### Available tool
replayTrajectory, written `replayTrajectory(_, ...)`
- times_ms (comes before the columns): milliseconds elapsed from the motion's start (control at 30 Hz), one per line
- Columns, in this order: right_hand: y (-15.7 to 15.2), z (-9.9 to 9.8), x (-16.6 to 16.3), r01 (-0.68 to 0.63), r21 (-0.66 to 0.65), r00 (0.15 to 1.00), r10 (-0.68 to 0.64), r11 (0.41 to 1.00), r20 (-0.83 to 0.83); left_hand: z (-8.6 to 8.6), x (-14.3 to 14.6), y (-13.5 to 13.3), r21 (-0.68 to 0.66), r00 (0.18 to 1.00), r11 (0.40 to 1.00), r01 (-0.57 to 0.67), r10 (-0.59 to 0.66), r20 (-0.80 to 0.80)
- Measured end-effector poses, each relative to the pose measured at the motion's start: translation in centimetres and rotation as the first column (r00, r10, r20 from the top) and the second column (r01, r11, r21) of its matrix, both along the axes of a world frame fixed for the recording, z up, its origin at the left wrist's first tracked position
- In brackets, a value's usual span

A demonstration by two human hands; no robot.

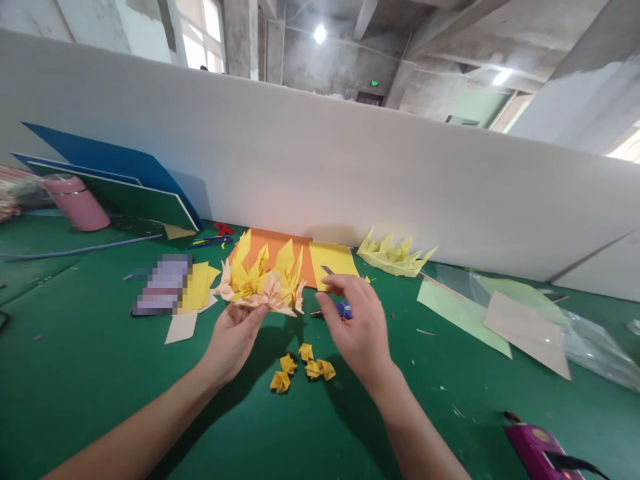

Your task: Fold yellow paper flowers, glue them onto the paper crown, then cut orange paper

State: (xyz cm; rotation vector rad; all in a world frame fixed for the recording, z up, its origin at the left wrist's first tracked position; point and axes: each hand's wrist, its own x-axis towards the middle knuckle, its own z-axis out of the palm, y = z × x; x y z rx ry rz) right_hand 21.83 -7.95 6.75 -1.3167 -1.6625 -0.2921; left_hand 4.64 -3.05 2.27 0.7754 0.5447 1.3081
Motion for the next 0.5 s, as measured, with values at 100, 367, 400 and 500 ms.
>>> replayTrajectory(100, -0.1, -2.5, 3.8, 0.198, -0.203, 0.97, -0.221, 0.959, -0.098, -0.2, -0.1, 0.2, 0.013, 0.998, 0.999, -0.045, 0.044, 0.05)
replayTrajectory(367, -0.9, -7.6, 9.3, 0.262, -0.734, 0.897, -0.439, 0.626, -0.054, -0.2, 0.2, 0.0, 0.038, 0.993, 0.994, -0.104, 0.101, 0.064)
replayTrajectory(400, -1.0, -7.6, 9.3, 0.257, -0.751, 0.9, -0.433, 0.609, -0.043, -0.2, 0.2, 0.1, 0.024, 0.99, 0.993, -0.119, 0.117, 0.072)
replayTrajectory(500, -1.1, -7.1, 8.7, 0.256, -0.788, 0.906, -0.423, 0.56, -0.006, -0.1, 0.3, 0.3, -0.052, 0.985, 0.989, -0.139, 0.143, 0.097)
